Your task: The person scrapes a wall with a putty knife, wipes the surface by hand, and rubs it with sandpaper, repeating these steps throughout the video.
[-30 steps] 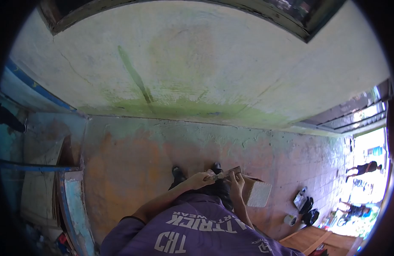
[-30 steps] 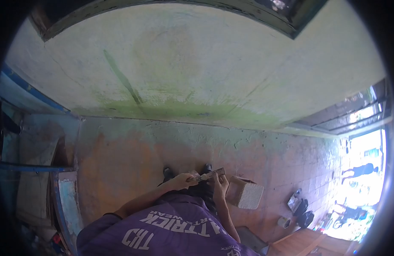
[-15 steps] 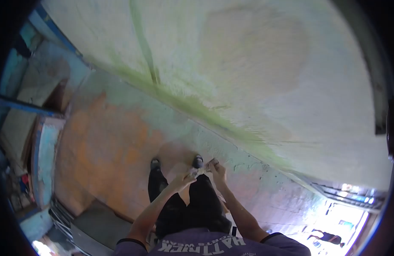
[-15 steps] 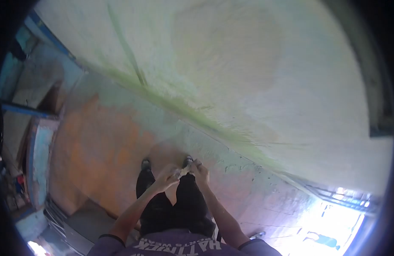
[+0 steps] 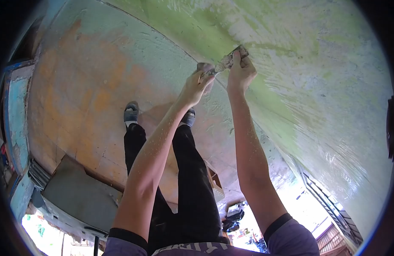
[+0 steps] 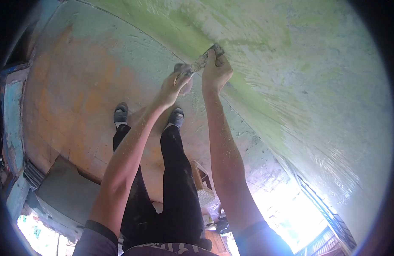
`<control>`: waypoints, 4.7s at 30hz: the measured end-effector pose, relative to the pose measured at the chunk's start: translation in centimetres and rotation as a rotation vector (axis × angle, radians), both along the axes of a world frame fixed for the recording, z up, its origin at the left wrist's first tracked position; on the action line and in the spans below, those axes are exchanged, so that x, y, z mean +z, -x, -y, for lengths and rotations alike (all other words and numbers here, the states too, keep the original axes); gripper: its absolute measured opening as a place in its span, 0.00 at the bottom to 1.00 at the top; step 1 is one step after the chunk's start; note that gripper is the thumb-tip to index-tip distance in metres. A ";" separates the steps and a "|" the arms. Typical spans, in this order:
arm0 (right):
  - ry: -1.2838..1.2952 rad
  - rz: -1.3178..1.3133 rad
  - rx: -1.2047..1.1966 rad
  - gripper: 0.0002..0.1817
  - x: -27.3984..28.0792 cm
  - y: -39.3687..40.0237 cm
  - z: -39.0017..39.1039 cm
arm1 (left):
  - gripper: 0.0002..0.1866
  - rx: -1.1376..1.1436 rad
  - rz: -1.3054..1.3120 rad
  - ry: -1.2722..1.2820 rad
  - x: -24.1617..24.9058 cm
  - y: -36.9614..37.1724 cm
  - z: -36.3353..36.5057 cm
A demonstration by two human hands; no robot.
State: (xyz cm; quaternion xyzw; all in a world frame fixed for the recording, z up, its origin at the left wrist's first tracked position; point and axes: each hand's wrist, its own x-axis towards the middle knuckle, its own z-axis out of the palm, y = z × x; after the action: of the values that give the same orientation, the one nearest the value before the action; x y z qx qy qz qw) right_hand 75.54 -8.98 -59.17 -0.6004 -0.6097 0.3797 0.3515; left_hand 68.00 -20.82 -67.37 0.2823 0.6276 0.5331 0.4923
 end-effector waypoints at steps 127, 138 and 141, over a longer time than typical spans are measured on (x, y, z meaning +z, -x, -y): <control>0.030 -0.275 -0.363 0.19 -9.2 5.4 -0.1 | 0.23 -0.309 -0.285 0.137 -5.8 5.2 -1.4; -0.017 -0.035 -0.256 0.22 -6.8 7.5 -0.8 | 0.23 -0.208 -0.098 0.132 -3.8 6.7 -2.2; -0.053 -0.250 -0.273 0.23 -4.6 8.0 -0.6 | 0.24 -0.234 -0.128 0.124 -3.2 7.1 -1.7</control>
State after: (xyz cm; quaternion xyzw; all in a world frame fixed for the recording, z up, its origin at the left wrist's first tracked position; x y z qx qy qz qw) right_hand 67.50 -8.34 -63.73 -0.6164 -0.4838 0.3839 0.4884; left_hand 60.86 -19.12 -70.54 0.3561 0.6523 0.4131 0.5264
